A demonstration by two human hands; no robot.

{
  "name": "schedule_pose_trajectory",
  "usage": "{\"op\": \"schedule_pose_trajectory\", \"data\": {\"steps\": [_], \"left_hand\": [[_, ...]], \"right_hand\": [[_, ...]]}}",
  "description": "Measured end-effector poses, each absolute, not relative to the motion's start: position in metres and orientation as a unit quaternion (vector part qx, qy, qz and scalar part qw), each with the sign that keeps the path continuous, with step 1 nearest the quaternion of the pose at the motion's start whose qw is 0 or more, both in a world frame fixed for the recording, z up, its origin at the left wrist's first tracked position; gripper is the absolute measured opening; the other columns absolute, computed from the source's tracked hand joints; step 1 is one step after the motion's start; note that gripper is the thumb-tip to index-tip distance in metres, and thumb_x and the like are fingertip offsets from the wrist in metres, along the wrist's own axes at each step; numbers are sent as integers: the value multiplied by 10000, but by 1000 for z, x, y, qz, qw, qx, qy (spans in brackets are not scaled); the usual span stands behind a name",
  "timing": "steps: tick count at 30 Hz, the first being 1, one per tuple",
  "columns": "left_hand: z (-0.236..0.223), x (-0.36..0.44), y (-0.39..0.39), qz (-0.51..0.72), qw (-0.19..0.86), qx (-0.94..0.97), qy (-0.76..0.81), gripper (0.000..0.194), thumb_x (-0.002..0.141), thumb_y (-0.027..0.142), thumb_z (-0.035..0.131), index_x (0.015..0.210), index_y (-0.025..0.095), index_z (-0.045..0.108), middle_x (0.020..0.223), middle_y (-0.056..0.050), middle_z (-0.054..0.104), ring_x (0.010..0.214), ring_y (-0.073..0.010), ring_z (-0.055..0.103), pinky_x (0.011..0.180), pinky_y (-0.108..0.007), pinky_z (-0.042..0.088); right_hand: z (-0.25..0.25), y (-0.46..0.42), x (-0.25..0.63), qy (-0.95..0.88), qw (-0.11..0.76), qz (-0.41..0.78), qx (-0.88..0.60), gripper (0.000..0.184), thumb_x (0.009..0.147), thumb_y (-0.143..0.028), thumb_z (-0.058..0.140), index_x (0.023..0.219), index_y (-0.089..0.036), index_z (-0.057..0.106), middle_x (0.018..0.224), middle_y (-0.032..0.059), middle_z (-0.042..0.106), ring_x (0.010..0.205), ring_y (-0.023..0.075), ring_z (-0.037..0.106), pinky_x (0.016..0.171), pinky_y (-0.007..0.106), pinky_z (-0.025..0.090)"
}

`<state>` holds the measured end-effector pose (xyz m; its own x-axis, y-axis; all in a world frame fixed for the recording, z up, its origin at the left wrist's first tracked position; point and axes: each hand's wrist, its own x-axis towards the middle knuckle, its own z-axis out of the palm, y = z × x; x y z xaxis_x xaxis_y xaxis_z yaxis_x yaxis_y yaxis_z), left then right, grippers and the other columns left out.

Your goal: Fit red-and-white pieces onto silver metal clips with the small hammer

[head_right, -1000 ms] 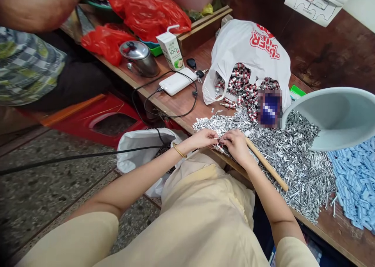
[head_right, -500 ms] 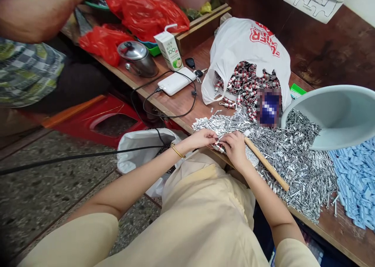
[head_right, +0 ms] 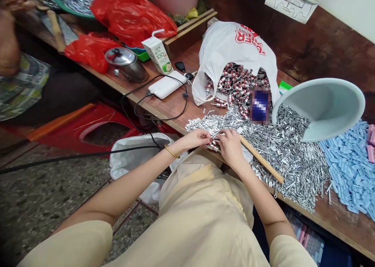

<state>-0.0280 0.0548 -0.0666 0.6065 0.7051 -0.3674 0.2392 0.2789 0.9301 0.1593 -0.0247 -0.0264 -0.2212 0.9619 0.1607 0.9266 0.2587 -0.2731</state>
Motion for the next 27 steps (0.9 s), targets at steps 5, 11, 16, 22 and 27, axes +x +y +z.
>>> {"op": "schedule_pose_trajectory", "data": {"steps": [5,11,16,22,27], "left_hand": [[-70,-25,53,158,550,688,446,83,738,204,611,683,162,657,604,9,662,578,-138,607,570,-220,443],[-62,-24,52,128,493,729,457,104,736,222,571,705,180,661,647,-6,689,640,-168,623,604,-246,433],[-60,-24,51,137,492,726,460,96,732,215,561,706,182,648,645,1,681,631,-163,613,586,-240,417],[-59,-25,49,144,501,724,451,105,751,208,555,720,176,650,632,11,675,614,-144,608,576,-221,410],[-57,-26,48,153,504,724,445,115,754,215,554,715,172,654,599,18,655,599,-136,586,569,-217,396]], "right_hand": [[-24,-63,226,-688,53,-52,-722,244,993,-304,536,1154,-143,623,1074,151,669,989,296,547,827,386,394],[-21,-66,258,-724,-49,-44,-686,200,1007,-204,424,1038,-119,602,979,157,643,890,266,573,749,341,402],[9,-73,232,-751,-11,66,-657,335,1053,-276,333,1259,-156,568,1006,112,675,688,194,596,599,283,387],[30,-79,202,-769,-50,128,-624,525,1040,-230,330,1548,-313,432,957,54,700,724,189,661,616,265,403],[33,-77,199,-773,-74,113,-620,547,1033,-207,338,1561,-312,431,895,47,677,653,159,626,575,252,358]]}}
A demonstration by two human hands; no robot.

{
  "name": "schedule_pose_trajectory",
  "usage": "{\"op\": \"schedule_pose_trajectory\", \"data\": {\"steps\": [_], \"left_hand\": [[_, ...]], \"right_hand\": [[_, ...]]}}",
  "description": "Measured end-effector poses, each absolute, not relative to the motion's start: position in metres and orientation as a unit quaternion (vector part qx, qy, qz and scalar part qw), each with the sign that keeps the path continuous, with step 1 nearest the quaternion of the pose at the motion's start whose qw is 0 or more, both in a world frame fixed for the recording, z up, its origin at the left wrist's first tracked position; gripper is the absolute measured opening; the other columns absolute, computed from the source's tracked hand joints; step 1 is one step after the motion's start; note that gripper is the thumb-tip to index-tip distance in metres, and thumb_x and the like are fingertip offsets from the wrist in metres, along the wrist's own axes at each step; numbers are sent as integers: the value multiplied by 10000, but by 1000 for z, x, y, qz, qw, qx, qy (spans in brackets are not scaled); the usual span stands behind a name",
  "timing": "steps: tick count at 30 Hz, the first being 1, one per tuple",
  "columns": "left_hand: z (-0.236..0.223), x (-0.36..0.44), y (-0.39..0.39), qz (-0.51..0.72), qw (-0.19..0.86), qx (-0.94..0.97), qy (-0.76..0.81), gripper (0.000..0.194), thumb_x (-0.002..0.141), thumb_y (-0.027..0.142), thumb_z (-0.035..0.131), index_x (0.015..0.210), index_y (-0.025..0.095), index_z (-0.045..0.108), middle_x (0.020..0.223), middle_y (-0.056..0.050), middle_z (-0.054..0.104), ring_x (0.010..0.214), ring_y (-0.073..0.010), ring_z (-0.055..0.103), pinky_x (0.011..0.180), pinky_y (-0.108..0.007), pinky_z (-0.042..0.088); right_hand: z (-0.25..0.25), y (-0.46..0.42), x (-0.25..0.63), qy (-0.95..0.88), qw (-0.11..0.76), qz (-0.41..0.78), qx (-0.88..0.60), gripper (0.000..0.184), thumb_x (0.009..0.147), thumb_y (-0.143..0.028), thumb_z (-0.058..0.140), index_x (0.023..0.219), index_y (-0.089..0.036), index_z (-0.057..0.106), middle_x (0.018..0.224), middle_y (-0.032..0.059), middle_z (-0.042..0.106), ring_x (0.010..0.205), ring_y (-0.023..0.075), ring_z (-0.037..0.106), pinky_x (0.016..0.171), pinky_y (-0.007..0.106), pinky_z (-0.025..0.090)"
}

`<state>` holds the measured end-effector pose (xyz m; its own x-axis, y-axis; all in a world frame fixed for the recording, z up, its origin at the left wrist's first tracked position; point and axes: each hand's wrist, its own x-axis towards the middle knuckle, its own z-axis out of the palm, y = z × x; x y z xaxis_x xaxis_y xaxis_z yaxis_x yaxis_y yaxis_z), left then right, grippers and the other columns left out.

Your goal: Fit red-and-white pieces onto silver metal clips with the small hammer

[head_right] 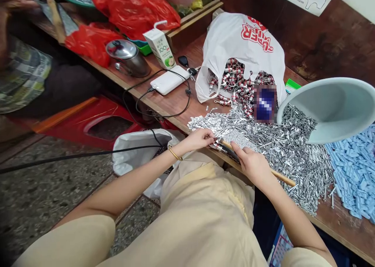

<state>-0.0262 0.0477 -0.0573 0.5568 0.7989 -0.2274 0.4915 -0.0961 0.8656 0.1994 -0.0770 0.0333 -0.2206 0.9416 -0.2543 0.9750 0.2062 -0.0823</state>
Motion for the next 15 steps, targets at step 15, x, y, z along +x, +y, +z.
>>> {"op": "schedule_pose_trajectory", "data": {"steps": [15], "left_hand": [[-60,-25,48,164,522,709,445,109,752,197,566,691,163,651,598,8,650,601,-142,586,585,-225,404]], "right_hand": [[28,-79,184,768,127,-64,624,563,1018,-199,424,1564,-333,424,869,51,679,566,160,575,541,280,301]]}}
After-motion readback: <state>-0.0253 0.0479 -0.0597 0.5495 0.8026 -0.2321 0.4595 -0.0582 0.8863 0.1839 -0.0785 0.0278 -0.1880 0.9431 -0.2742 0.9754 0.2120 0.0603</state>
